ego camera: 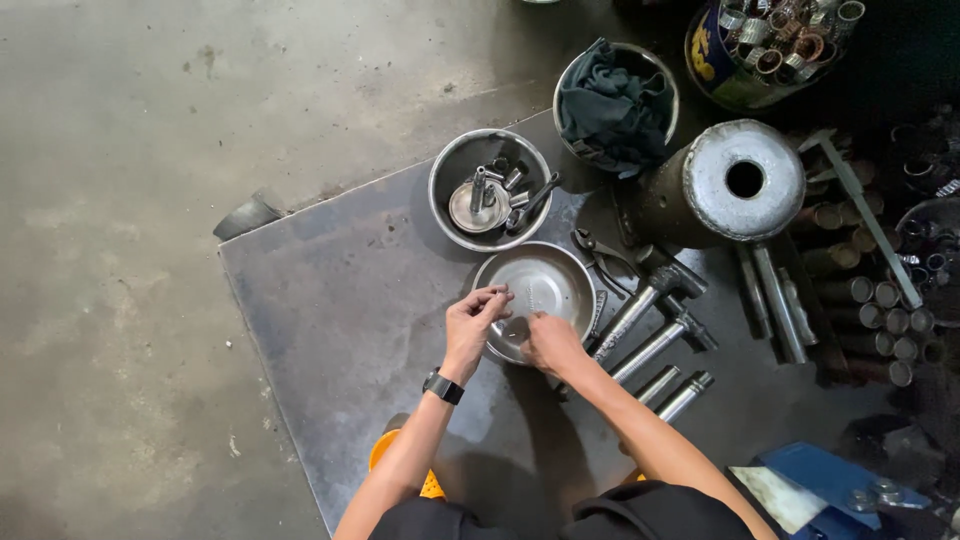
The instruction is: The person cleans small metal parts using a rag and a wire brush. They wipe the parts with the rag and scrub them with the brush over a metal bowl. The person then picks up a cylindrical metal part and walks towards a machine in the workshop.
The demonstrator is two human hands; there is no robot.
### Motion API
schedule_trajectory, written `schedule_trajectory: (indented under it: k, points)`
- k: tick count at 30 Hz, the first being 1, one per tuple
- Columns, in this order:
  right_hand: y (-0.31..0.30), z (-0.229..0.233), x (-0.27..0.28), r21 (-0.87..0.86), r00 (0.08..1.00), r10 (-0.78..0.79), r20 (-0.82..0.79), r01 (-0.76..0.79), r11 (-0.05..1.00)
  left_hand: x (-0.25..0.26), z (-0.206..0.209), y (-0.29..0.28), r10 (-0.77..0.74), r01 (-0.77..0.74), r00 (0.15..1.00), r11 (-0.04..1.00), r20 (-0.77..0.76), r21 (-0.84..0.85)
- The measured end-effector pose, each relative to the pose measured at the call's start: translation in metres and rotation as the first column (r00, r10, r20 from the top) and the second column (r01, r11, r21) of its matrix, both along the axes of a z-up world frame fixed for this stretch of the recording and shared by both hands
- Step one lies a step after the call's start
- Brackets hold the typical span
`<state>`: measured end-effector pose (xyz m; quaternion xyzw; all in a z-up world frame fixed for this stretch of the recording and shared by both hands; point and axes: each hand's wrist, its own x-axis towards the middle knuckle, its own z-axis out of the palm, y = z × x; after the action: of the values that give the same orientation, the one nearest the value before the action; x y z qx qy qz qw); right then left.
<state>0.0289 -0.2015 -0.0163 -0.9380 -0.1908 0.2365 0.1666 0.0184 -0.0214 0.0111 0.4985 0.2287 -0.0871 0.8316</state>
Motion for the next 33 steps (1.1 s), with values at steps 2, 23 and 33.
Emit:
schedule_trajectory:
  k: [2,23,33]
  points:
    - [-0.002,0.000,0.003,0.135,0.990,-0.127,-0.053,0.134,0.982,0.000,0.000,-0.001,-0.003,0.001,0.999,0.999,0.050,0.041]
    - [-0.010,0.043,0.054,0.502,0.678,-0.230,-0.698,0.693,0.517,-0.005,0.009,-0.004,-0.199,0.119,0.958,0.932,0.207,0.343]
    - [-0.069,0.046,0.089,0.345,0.879,-0.470,0.084,0.416,0.841,0.005,0.019,-0.001,-0.135,0.119,0.979,0.987,0.150,0.111]
